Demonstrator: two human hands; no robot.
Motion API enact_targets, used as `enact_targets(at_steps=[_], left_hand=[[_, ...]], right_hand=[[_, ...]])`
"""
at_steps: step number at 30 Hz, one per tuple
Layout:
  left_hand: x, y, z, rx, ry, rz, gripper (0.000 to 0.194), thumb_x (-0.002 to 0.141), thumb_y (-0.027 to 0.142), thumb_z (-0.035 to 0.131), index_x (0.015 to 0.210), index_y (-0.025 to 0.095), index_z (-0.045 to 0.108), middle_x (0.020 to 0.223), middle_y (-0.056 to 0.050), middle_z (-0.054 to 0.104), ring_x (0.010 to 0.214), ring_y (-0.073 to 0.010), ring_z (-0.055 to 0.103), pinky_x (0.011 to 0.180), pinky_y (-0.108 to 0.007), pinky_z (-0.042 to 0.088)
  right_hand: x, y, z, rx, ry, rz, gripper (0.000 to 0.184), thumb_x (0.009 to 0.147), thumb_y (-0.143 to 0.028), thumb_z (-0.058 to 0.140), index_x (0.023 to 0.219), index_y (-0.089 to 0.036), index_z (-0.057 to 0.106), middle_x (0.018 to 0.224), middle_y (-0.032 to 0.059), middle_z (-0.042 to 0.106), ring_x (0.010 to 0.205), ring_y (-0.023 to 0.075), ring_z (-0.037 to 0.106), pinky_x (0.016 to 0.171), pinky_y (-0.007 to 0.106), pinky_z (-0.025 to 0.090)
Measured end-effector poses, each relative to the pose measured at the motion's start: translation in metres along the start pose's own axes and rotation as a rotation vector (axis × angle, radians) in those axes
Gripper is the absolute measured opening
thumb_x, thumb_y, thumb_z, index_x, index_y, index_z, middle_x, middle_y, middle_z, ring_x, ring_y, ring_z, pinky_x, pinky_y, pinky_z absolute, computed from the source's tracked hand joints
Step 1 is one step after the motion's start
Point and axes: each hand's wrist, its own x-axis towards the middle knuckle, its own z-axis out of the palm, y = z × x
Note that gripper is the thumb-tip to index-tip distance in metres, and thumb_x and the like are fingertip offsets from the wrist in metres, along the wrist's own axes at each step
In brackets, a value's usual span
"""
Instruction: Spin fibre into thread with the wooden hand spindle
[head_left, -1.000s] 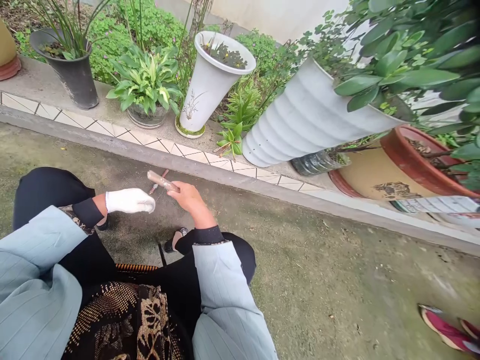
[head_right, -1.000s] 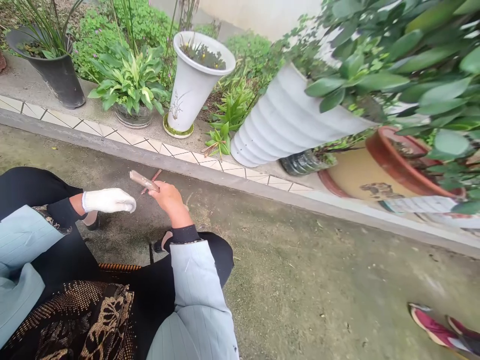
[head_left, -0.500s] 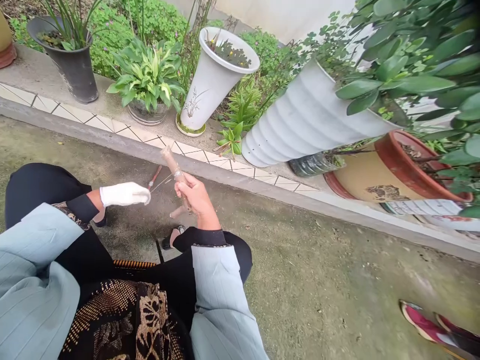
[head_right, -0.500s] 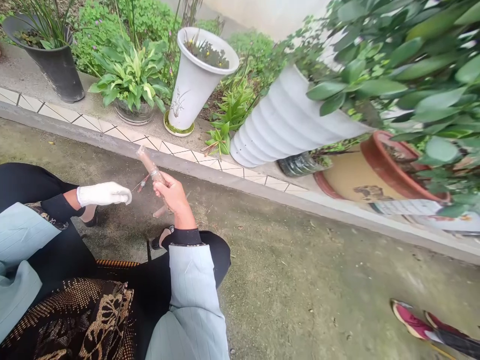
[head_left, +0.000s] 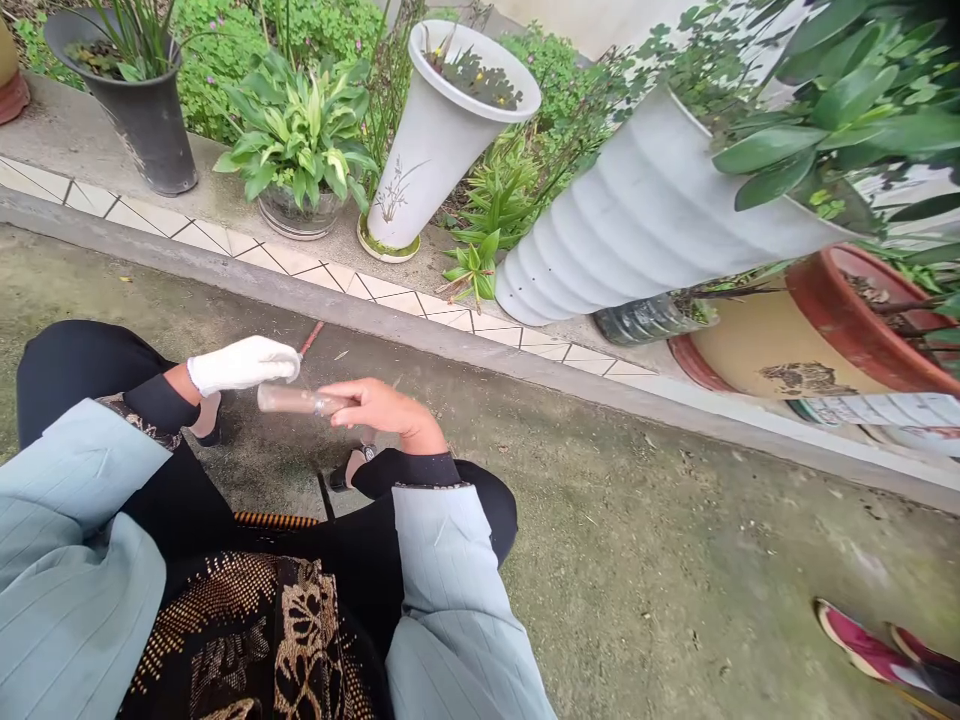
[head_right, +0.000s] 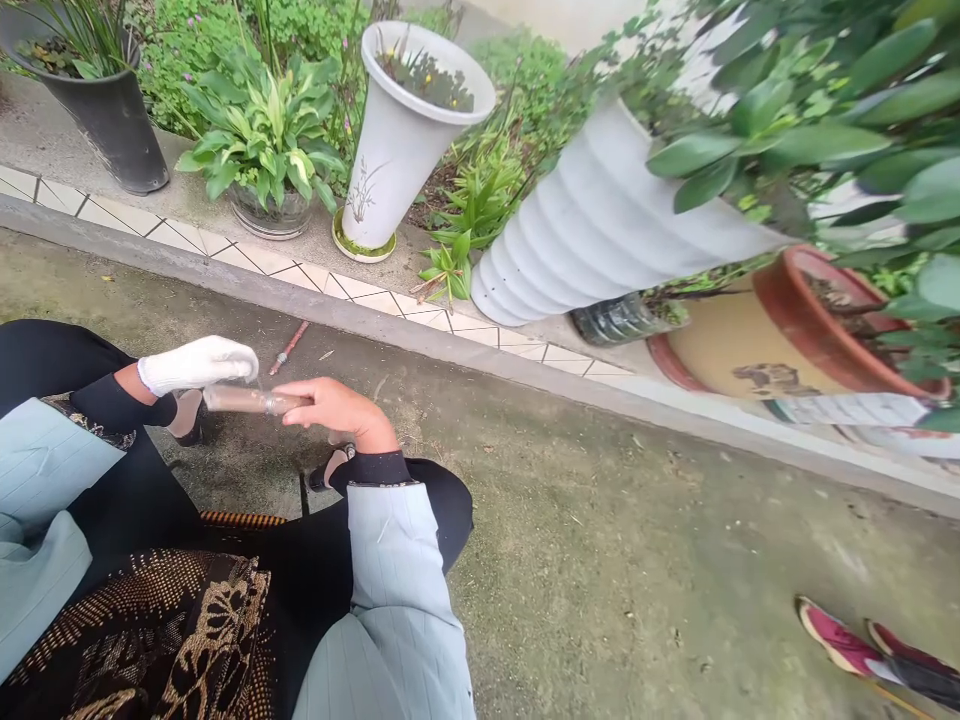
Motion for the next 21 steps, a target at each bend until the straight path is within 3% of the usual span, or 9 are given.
enact_targets(at_steps=[3,6,9,11,13,16,18,21], left_hand=[[0.001,0.002,-0.001,-0.065,0.089,-0.062,0.037,0.089,0.044,0.045,0.091,0.012,0.063,0.077,-0.003,0.062,0.065,-0.0115,0.05,0.064,-0.022,0.041],[0.002,0.005,0.007,0.025,-0.04,-0.021,0.034,0.09,0.04,0.045,0.09,0.013,0.066,0.079,-0.003,0.063,0.068,-0.012,0.052,0.067,-0.021,0.041],[0.004,0.01,0.021,0.058,-0.289,0.094,0.03,0.091,0.035,0.044,0.088,0.015,0.067,0.083,-0.002,0.066,0.071,-0.0122,0.054,0.069,-0.02,0.04],[0.004,0.013,0.03,0.061,-0.378,0.135,0.028,0.091,0.032,0.044,0.086,0.016,0.067,0.081,-0.001,0.067,0.068,-0.0114,0.055,0.067,-0.019,0.039],[0.004,0.014,0.034,0.086,-0.396,0.153,0.027,0.092,0.03,0.045,0.084,0.017,0.068,0.079,-0.001,0.067,0.066,-0.0108,0.054,0.066,-0.019,0.038],[0.004,0.011,0.031,0.159,-0.346,0.163,0.028,0.092,0.031,0.045,0.081,0.018,0.067,0.077,0.0,0.066,0.066,-0.0109,0.054,0.067,-0.02,0.038],[0.004,0.008,0.023,0.183,-0.271,0.148,0.028,0.091,0.033,0.045,0.081,0.017,0.066,0.076,-0.001,0.064,0.067,-0.0115,0.054,0.068,-0.02,0.038],[0.005,-0.001,0.013,0.093,-0.149,0.069,0.028,0.09,0.035,0.047,0.081,0.014,0.064,0.077,-0.002,0.064,0.072,-0.0128,0.055,0.072,-0.021,0.041]], right_hand=[[-0.007,-0.002,-0.005,0.335,0.311,-0.182,0.054,0.073,-0.037,0.067,0.123,-0.016,0.058,0.072,-0.0027,0.053,0.06,0.0094,0.045,0.057,0.024,0.042],[0.0,0.002,-0.007,0.44,0.555,-0.274,0.047,0.076,-0.042,0.065,0.114,-0.015,0.06,0.069,-0.0029,0.049,0.057,0.0084,0.041,0.057,0.024,0.04],[0.014,0.01,-0.006,0.321,0.674,-0.122,0.049,0.079,-0.044,0.06,0.119,-0.016,0.059,0.071,-0.0016,0.052,0.058,0.0099,0.044,0.06,0.025,0.041],[0.02,0.015,-0.005,0.025,0.7,0.064,0.047,0.08,-0.04,0.059,0.122,-0.019,0.06,0.077,0.0006,0.059,0.064,0.0127,0.05,0.064,0.027,0.042],[0.022,0.018,-0.002,-0.357,0.647,0.242,0.039,0.081,-0.037,0.06,0.117,-0.024,0.065,0.086,0.003,0.065,0.075,0.0165,0.055,0.069,0.028,0.041],[0.021,0.017,0.001,-0.681,0.397,0.355,0.027,0.081,-0.032,0.062,0.106,-0.026,0.07,0.093,0.0046,0.069,0.083,0.0193,0.058,0.069,0.028,0.037],[0.018,0.014,0.002,-0.649,0.177,0.316,0.025,0.079,-0.028,0.064,0.102,-0.025,0.071,0.089,0.0027,0.069,0.08,0.0176,0.058,0.066,0.026,0.036],[0.01,0.009,-0.002,-0.407,-0.105,0.164,0.028,0.076,-0.027,0.065,0.104,-0.023,0.072,0.08,-0.0019,0.065,0.071,0.0129,0.054,0.065,0.024,0.036]])
